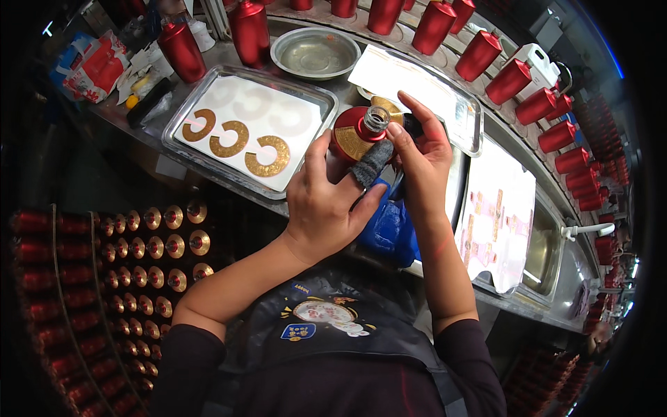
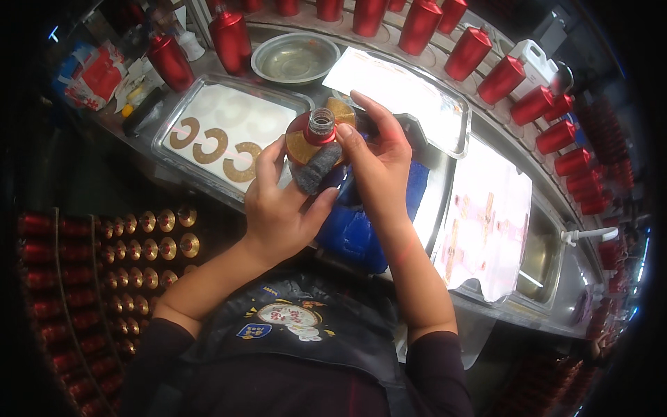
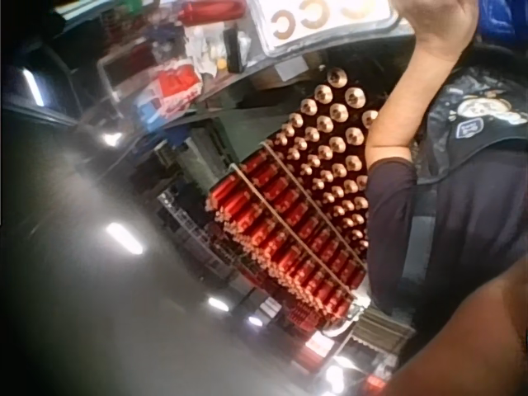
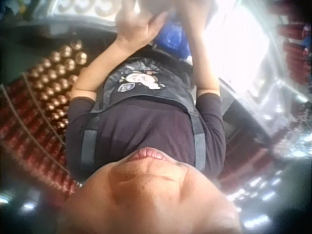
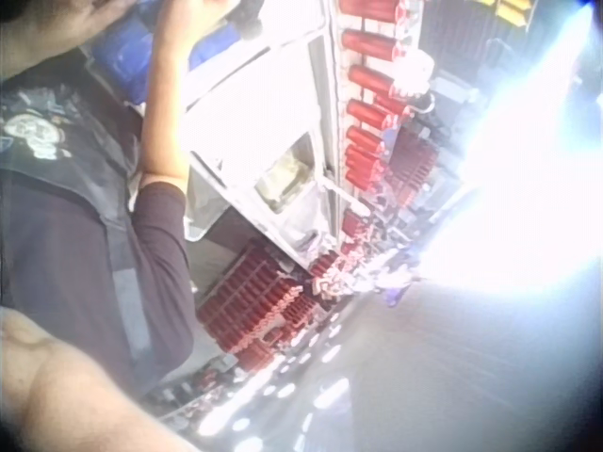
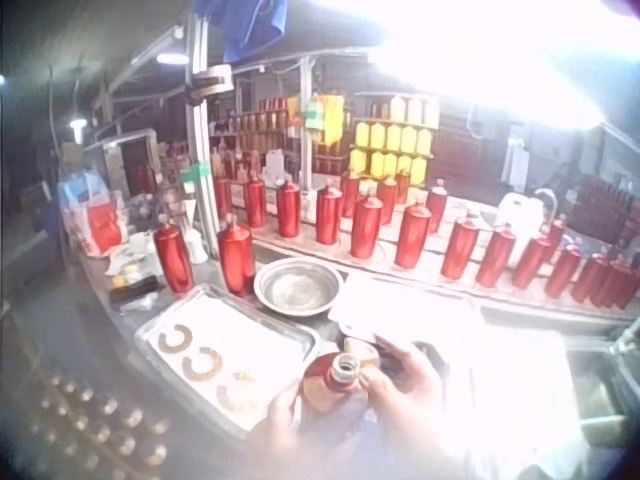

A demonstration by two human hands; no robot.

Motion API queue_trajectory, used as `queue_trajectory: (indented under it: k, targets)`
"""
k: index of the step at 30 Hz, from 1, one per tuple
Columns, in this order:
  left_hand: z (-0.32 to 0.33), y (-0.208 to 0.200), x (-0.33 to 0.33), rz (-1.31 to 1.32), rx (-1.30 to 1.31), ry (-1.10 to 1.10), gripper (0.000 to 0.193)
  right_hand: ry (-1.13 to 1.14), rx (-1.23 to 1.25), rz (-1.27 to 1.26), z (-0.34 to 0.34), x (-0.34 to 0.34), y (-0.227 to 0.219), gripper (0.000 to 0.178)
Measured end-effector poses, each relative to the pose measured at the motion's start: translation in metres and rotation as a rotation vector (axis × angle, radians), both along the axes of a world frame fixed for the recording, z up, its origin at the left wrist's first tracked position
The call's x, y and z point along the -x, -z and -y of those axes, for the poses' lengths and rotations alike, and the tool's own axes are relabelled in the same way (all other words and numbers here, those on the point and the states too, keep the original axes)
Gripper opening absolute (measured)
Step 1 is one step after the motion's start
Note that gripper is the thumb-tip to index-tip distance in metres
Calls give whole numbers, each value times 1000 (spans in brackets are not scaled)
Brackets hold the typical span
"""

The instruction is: The person picks up red bottles, applies gold circular labels to the necks, and wipes the bottles with a cloth. The person handles multiple bottles one at a time, placing them on a tray after labeling.

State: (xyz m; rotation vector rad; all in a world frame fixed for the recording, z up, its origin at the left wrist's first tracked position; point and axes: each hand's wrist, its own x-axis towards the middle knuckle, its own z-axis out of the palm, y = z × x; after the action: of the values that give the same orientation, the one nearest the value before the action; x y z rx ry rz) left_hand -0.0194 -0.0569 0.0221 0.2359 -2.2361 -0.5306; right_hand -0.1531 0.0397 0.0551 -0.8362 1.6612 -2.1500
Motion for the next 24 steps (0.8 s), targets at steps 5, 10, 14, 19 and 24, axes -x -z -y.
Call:
queue_trajectory:
  k: [5, 10, 14, 19, 24]
  targets:
    - [-9, -8, -2, 115, 31, -17, 39, -48, 13, 31, -2, 7, -3, 41]
    - [-5, -9, -9, -129, -201, 132, 62, -82, 41, 53, -3, 13, 2, 43]
    - [10, -5, 20, 64, -479, 57, 84, -113, 130, -110, 1, 13, 9, 49]
    - [45, -19, 38, 134, -778, 503, 88, -45, 182, -70, -2, 10, 17, 51]
    - [53, -23, 29, 160, -951, 624, 95, -68, 217, 5, -8, 4, 20, 54]
